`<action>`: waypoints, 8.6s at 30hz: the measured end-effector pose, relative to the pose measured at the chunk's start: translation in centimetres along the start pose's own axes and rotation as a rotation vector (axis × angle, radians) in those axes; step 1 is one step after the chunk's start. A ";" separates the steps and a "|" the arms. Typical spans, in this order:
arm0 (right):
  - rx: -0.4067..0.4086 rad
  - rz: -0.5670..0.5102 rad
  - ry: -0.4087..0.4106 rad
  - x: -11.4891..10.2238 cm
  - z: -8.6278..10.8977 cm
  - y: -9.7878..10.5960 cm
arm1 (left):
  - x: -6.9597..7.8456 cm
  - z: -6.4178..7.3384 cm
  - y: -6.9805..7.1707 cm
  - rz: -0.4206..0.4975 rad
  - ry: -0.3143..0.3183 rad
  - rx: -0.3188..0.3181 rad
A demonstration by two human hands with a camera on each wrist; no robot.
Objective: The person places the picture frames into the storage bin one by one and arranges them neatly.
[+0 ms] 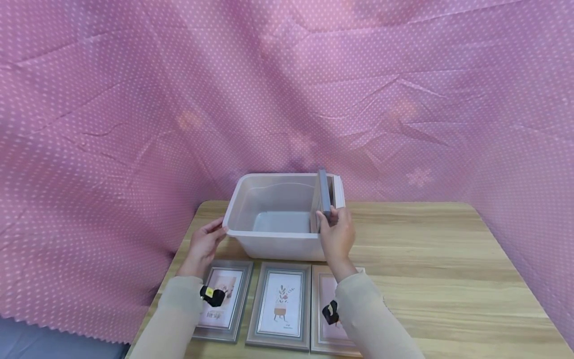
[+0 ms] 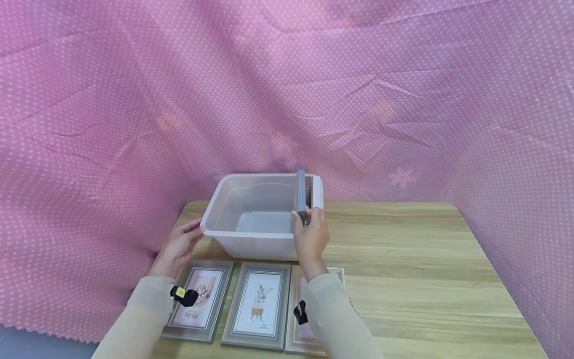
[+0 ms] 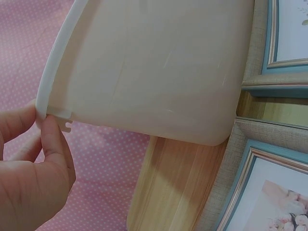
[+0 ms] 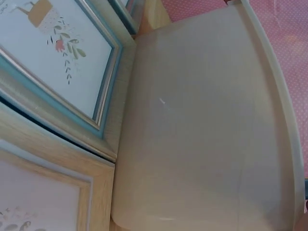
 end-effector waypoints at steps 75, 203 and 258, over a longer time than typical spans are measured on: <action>-0.193 -0.349 -0.059 4.6 0.2 3.0 | 0.0 -0.1 -0.2 0.029 -0.012 -0.010; -0.986 -0.305 -0.431 15.3 0.9 7.0 | 0.2 0.0 -0.2 -0.019 -0.020 -0.015; -0.793 -0.634 0.133 -1.6 -6.6 10.4 | 0.0 0.0 0.1 -0.054 -0.012 -0.003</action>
Point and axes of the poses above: each hand's wrist, its own z-axis away from the middle knuckle, its own y-axis out of the back of the hand, x = y × z, the point moved 8 cm from there along -z, towards the middle knuckle, and after that the axes turned 5 degrees about z, right-handed, at the moved point
